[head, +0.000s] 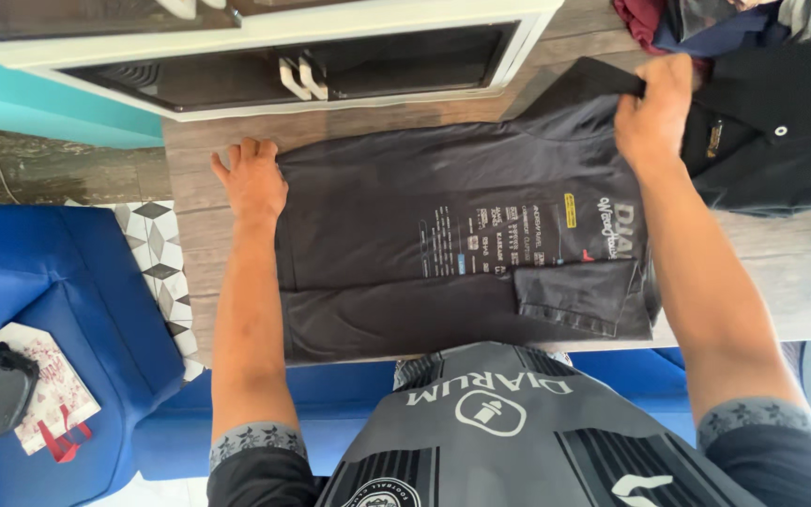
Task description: The person picks up a dark shirt from a pile, spreads it flat on a wooden surface, and folds it multiple times into a rectangular shape. The person then opens a cabinet and places the folded shirt inside.
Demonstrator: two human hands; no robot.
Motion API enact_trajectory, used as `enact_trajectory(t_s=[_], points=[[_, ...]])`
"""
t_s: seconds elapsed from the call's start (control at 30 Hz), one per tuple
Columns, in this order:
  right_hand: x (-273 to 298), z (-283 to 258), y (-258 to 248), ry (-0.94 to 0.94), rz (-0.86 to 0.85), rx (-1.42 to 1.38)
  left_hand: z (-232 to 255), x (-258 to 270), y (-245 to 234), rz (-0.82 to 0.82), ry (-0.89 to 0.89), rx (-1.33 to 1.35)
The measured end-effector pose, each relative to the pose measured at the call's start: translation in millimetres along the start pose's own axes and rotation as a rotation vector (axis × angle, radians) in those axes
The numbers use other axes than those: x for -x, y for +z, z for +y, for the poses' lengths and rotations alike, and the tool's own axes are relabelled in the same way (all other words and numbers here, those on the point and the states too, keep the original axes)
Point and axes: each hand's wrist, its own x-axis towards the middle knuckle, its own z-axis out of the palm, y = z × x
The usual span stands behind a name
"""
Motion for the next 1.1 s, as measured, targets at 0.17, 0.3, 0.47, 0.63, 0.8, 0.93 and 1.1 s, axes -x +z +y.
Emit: enact_trajectory(t_s=[0.17, 0.3, 0.47, 0.63, 0.8, 0.93, 1.1], points=[[55, -37, -44, 0.033, 0.066, -0.065, -1, 57, 0, 0.212, -0.03, 0.207], [118, -56, -55, 0.155, 0.211, -0.085, 0, 115, 22, 0.282, -0.139, 0.367], [202, -75, -36, 0.401, 0.36, -0.202, 11, 170, 71, 0.448, -0.273, 0.643], [249, -61, -27, 0.565, 0.299, -0.271, 19, 192, 94, 0.377, -0.391, 0.714], [240, -47, -44, 0.285, 0.159, -0.169, 2, 180, 108, 0.424, -0.37, 0.711], [224, -67, -67, 0.259, 0.149, -0.146, -3, 172, 100, 0.457, -0.382, 0.805], [229, -87, -87, 0.16, 0.099, -0.221, 5, 177, 78, 0.443, -0.438, 1.029]])
